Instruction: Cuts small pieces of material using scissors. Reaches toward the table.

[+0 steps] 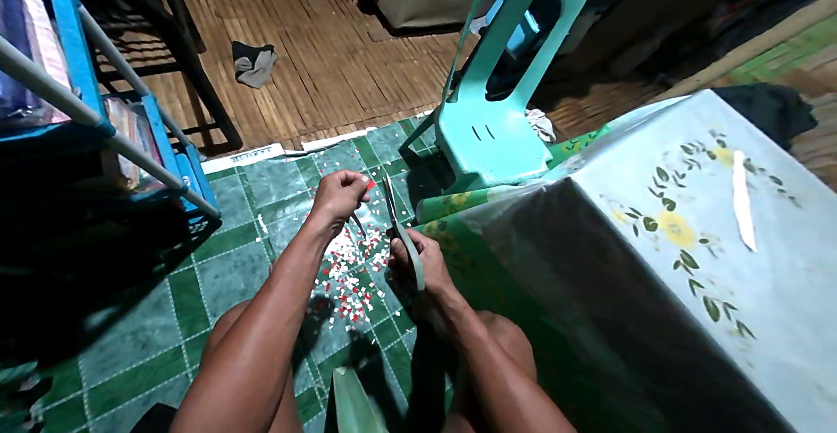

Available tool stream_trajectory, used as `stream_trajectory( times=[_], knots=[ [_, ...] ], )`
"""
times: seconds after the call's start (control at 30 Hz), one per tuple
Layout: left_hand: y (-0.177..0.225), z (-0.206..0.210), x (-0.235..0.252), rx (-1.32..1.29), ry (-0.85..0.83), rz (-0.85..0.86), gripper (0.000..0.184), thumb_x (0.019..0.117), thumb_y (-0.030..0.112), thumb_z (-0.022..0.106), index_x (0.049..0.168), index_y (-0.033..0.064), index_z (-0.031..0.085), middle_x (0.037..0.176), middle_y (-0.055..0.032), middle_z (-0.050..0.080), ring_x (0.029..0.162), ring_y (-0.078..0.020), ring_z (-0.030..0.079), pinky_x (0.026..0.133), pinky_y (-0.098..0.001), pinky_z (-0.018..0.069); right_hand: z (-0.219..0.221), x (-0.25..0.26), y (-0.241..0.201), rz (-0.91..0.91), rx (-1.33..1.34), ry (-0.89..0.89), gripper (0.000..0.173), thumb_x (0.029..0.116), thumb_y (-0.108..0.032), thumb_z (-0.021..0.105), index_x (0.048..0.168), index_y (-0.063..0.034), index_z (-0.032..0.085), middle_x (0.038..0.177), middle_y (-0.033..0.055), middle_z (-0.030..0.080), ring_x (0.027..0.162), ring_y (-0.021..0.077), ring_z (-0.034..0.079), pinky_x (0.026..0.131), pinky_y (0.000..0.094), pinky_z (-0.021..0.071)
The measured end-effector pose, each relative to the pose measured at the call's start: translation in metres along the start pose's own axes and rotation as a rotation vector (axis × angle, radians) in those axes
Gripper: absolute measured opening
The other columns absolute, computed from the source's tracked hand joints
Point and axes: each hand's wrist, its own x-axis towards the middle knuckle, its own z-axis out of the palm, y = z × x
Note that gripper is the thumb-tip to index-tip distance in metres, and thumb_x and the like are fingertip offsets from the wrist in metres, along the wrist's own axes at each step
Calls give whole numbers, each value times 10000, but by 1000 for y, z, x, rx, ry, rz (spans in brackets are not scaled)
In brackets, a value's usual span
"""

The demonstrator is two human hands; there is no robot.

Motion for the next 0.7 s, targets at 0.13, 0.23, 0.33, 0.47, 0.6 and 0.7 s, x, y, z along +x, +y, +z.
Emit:
stream_trajectory(
  times=[0.13,0.23,0.33,0.47,0.6,0.7],
  knots=[
    [1,-3,-4,33,-36,-6,203,978,53,648,1178,31,675,972,-114,722,718,-164,681,631,-302,571,-2,-2,-1,16,-33,-26,412,981,-347,688,1217,-12,645,785,73,703,587,155,671,535,311,598],
    [3,-4,-11,56,-48,23,229,953,62,685,1181,55,677,927,-111,735,669,-165,677,573,-300,552,-4,-1,2,-30,-80,-91,505,949,-407,707,1260,-16,636,820,58,705,634,148,680,576,317,609],
    [12,-6,-21,43,-72,-16,283,937,48,702,1215,54,646,928,-112,727,704,-171,683,645,-322,576,-3,-1,6,-110,-112,-125,536,941,-415,709,1276,-3,632,827,48,710,664,139,687,616,321,617],
    [10,-8,-21,76,-103,20,199,920,61,727,1117,51,698,873,-94,725,657,-136,643,603,-286,538,0,0,4,-129,-91,-104,540,940,-403,722,1277,8,628,821,52,712,646,140,686,597,317,618],
    [5,-8,-14,58,-134,70,177,905,42,743,1081,36,723,848,-111,730,658,-161,667,612,-302,560,-2,1,3,-120,-90,-107,561,929,-427,729,1275,4,630,803,44,707,624,136,678,572,311,609],
    [6,-10,-14,71,-161,91,197,902,26,743,1092,23,690,856,-125,733,705,-194,707,664,-337,602,-4,1,2,-115,-88,-108,570,926,-433,734,1277,4,631,793,52,702,614,147,675,561,316,608]
  ],
)
